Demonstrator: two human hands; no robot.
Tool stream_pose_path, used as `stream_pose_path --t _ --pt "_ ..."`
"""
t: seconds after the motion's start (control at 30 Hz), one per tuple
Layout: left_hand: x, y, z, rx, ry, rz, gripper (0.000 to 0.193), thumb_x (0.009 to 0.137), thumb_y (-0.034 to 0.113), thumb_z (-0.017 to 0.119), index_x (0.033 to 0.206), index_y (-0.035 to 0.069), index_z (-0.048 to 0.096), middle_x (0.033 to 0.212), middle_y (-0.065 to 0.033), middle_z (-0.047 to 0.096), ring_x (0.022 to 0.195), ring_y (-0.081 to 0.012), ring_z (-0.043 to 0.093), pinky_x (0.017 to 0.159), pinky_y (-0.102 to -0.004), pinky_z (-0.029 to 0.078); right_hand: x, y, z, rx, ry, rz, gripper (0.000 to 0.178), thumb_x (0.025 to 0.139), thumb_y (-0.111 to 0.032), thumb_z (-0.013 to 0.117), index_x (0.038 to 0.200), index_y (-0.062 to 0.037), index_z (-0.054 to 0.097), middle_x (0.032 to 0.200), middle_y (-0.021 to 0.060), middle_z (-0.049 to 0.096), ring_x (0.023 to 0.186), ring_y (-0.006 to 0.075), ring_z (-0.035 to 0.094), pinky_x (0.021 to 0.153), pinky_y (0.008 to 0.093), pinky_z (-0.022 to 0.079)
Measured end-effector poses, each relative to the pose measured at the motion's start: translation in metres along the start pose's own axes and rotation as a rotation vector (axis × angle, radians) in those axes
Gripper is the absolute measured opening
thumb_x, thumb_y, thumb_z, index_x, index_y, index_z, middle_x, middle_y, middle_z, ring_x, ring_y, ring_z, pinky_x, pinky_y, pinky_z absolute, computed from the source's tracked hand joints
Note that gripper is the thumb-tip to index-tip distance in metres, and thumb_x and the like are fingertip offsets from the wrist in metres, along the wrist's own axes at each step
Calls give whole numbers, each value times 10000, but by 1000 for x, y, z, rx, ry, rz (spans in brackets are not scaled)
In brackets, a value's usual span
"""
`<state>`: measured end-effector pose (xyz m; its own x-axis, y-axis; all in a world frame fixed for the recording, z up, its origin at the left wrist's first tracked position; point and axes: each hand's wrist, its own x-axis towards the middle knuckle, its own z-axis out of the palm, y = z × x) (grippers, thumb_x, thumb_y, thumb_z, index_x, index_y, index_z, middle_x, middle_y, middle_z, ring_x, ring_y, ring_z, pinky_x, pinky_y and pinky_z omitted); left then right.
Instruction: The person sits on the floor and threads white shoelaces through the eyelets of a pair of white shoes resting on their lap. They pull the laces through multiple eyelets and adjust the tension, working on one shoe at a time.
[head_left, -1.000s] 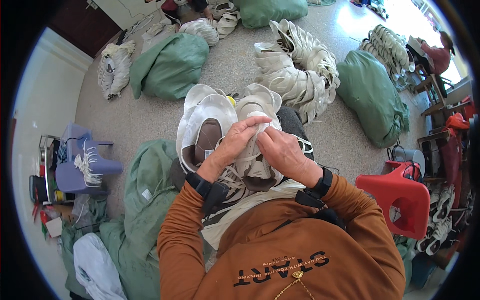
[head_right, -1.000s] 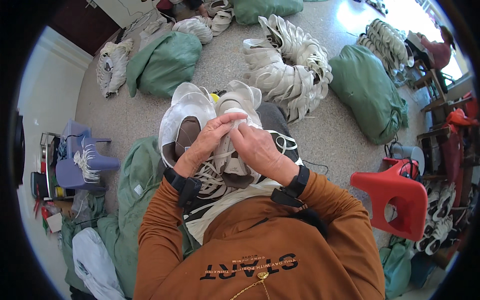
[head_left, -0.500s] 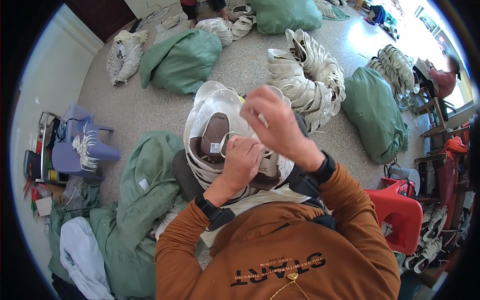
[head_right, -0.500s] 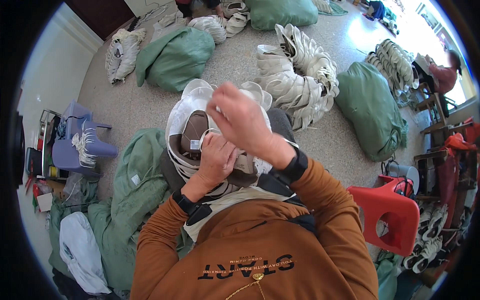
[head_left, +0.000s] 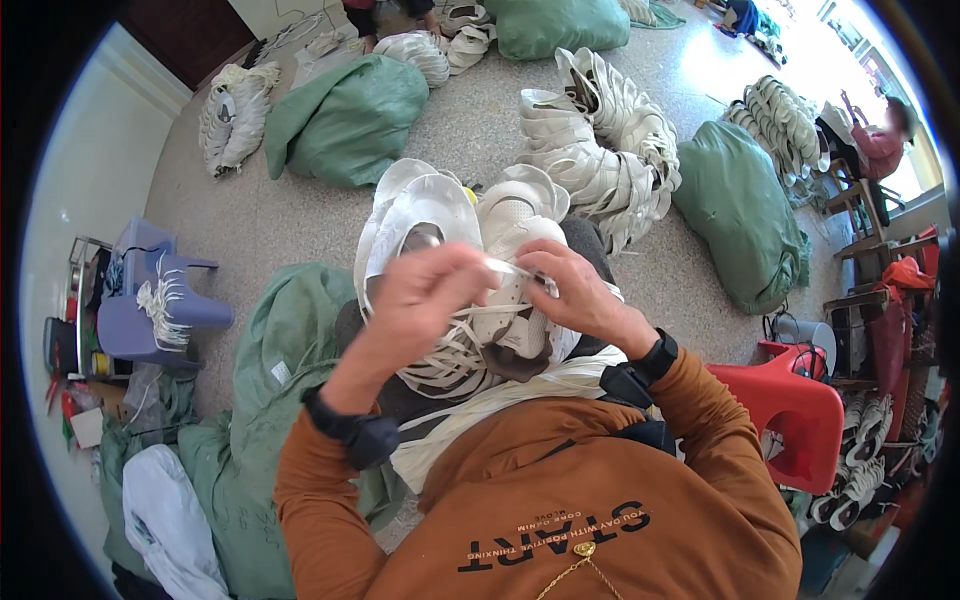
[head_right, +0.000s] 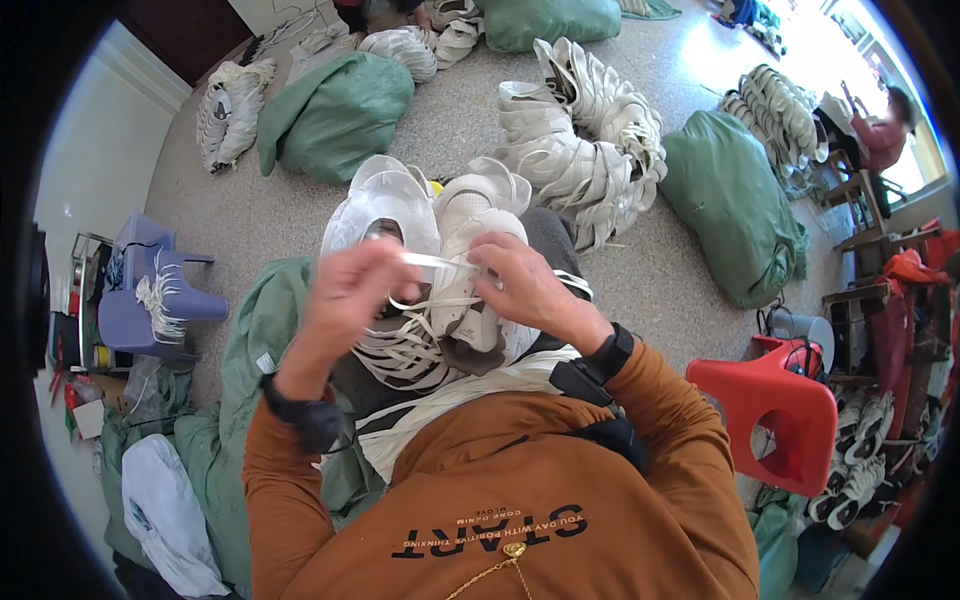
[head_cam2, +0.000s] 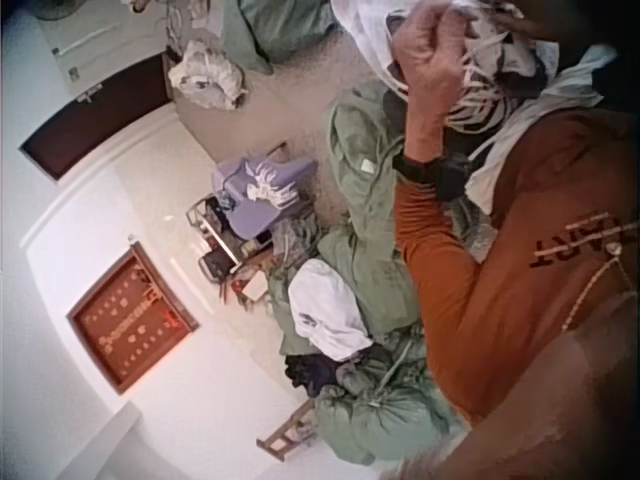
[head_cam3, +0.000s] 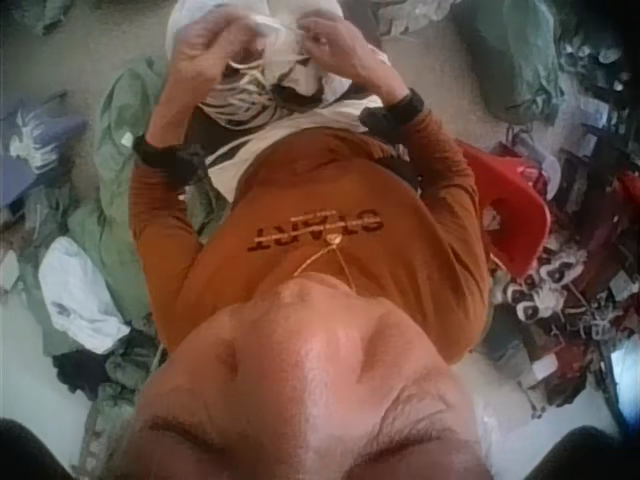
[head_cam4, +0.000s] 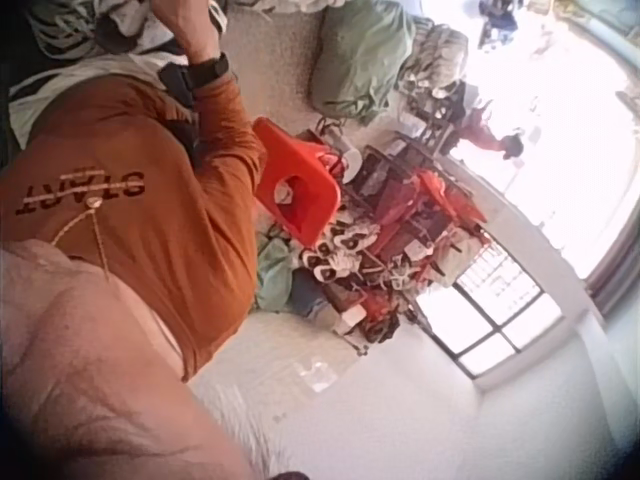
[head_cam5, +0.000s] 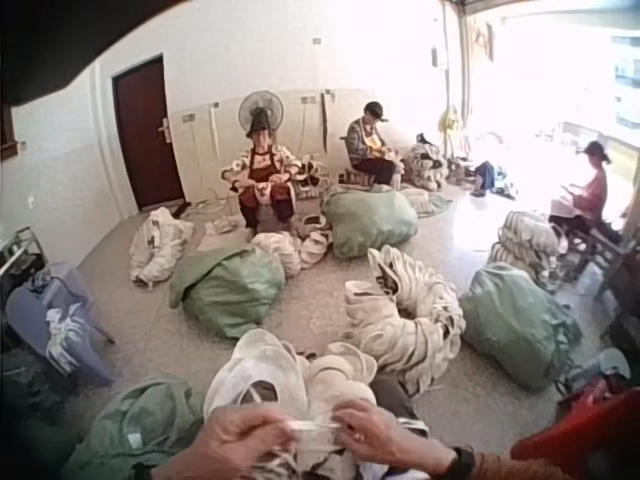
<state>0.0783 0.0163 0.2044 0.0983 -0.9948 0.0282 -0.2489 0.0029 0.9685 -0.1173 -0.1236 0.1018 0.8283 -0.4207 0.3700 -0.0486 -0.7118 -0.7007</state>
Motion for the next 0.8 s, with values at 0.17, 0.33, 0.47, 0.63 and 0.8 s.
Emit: stream_pose_path --t 0.17,0.33,0.47,0.63,0.8 --pt "-8 65 -15 -372 11 592 207 1063 125 456 1001 -5 604 918 -135 692 850 -287 691 887 -460 567 -5 6 15 -177 135 -87 196 839 -7 628 1032 12 602 1083 171 637 1007 377 624 843 440 530" --pt "5 -22 44 211 102 230 121 1016 61 539 1046 -2 637 915 -79 656 801 -175 613 740 -317 483 8 14 5 -114 94 -27 208 820 19 601 1026 -9 602 990 156 659 948 360 651 801 425 544" --pt "-1 -98 65 121 239 117 144 1016 48 537 1016 -4 672 885 -45 642 812 -122 594 757 -264 483 62 -3 -76 5 546 -69 240 902 42 542 1085 -30 679 982 123 706 826 233 708 718 335 561" --pt "0 -98 48 143 240 24 152 1008 43 547 1047 -4 686 844 -47 623 748 -125 586 687 -265 476 54 1 -113 202 647 61 253 1035 -88 465 1065 -38 712 874 53 697 719 101 642 644 229 504" --pt "-10 -94 35 353 272 117 148 987 30 572 1068 -10 690 806 -64 615 692 -138 579 639 -273 463 -4 37 -117 552 711 313 268 1047 -137 455 1031 1 685 865 59 681 666 82 599 592 221 473"
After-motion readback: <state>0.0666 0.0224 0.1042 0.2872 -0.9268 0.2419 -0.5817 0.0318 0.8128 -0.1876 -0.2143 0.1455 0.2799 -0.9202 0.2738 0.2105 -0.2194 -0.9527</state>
